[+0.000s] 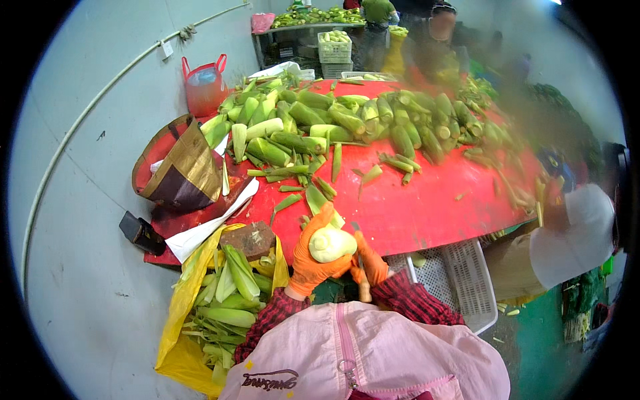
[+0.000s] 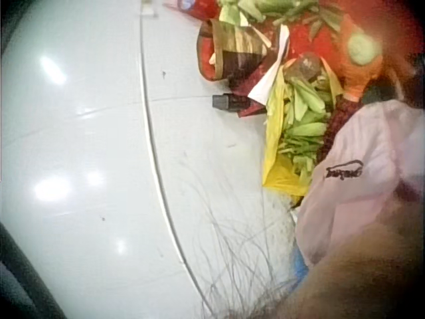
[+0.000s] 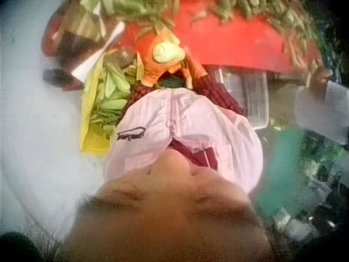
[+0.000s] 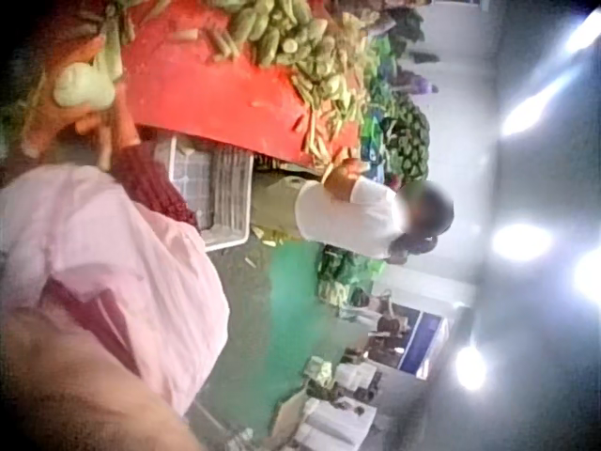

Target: The person shucks ears of corn by hand and with a knife, placing the shucked ears into a crate and the husks into a bag.

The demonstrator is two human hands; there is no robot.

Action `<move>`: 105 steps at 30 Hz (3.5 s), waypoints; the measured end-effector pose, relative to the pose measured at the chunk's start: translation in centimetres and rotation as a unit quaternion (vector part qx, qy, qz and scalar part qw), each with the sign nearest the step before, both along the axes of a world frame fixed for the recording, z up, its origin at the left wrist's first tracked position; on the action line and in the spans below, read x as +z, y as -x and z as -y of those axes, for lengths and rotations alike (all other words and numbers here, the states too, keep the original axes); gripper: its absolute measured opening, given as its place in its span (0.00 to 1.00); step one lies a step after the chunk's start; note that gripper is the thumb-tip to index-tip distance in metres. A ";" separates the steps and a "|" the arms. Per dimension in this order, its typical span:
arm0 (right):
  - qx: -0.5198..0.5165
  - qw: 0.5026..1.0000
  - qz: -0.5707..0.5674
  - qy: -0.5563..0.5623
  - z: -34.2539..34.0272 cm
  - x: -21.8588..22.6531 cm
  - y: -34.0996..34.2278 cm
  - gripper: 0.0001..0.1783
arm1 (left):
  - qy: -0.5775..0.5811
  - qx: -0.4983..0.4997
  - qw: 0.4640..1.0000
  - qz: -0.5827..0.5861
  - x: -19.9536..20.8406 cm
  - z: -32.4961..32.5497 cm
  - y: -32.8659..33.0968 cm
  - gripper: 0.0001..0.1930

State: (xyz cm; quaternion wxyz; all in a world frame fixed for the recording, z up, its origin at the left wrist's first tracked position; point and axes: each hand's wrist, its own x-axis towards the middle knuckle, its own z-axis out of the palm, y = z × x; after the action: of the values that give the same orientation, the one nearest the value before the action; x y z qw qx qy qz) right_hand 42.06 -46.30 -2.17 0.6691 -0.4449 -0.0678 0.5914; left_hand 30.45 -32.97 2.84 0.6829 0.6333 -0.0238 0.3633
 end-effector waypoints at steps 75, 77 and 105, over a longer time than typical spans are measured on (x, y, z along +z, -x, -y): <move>-0.243 0.891 0.355 0.146 -6.5 -1.2 -36.3 0.20 | 0.234 0.156 0.887 -0.367 -8.7 -5.9 -2.8 0.30; -0.246 0.915 0.300 0.108 -11.8 -3.4 -38.9 0.21 | 0.260 0.214 0.862 -0.379 -8.5 -6.0 -1.4 0.29; -0.020 0.938 0.303 -0.167 -11.5 12.5 -28.7 0.20 | 0.288 0.178 0.927 -0.160 -3.7 -8.3 -2.5 0.26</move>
State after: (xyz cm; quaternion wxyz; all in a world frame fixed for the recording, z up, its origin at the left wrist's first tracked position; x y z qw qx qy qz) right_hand 70.75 -34.84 10.36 0.6929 -0.4864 -0.3564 0.3954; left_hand 32.97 -24.70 -0.84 0.7546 0.4528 0.3049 0.3641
